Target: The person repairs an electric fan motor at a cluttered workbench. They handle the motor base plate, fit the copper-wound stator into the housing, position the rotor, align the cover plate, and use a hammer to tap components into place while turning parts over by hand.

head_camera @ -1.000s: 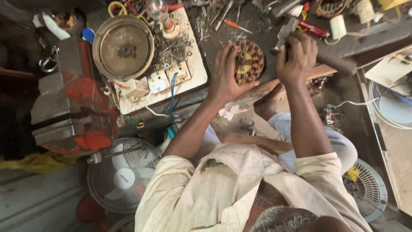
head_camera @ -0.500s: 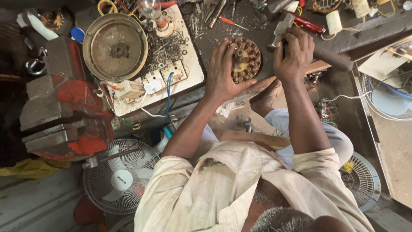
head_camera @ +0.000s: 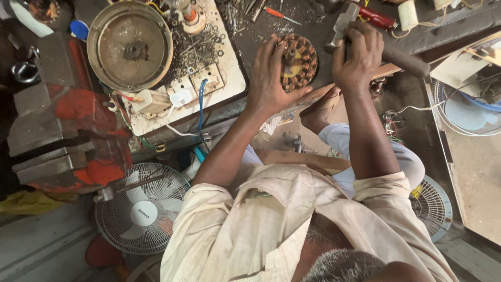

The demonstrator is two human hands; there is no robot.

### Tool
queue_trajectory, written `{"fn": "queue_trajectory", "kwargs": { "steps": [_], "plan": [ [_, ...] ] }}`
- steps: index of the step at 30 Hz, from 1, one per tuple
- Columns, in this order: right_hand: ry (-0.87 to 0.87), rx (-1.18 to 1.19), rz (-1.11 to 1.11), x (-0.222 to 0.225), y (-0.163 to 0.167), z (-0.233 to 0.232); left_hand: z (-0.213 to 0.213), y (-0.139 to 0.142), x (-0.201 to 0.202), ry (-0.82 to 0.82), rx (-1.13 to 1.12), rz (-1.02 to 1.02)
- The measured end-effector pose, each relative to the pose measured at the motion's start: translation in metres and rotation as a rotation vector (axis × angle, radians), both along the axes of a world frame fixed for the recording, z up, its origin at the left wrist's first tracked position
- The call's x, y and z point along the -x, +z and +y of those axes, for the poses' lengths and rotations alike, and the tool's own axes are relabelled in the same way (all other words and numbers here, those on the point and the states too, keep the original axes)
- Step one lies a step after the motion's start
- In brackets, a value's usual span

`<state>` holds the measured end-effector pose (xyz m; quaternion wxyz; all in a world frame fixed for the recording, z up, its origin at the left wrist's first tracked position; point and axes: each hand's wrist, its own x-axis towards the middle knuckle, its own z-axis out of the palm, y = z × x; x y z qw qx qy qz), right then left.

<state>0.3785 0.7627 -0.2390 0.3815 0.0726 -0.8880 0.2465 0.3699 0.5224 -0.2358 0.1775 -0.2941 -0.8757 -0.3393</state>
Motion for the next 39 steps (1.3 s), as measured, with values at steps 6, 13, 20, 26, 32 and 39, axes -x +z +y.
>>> {"fn": "queue_trajectory", "kwargs": {
  "steps": [6,13,20,26,32,39],
  "plan": [
    [0.004,-0.008,0.014,-0.003,-0.001,-0.007,-0.008,0.002,-0.005,-0.006,-0.019,0.015],
    [-0.086,-0.043,-0.017,-0.009,-0.018,-0.010,-0.017,0.001,-0.012,-0.017,-0.036,-0.001],
    [-0.060,-0.063,-0.036,-0.002,-0.012,-0.014,-0.022,0.002,-0.001,-0.024,-0.046,0.004],
    [-0.020,0.026,-0.065,0.009,-0.003,-0.015,-0.020,0.004,0.012,-0.036,-0.017,-0.020],
    [-0.012,0.005,-0.025,0.029,0.001,-0.013,-0.018,0.009,0.029,-0.037,0.018,-0.061],
    [-0.019,0.026,-0.031,0.046,-0.003,-0.016,-0.020,0.009,0.047,-0.054,0.010,-0.068]
  ]
}}
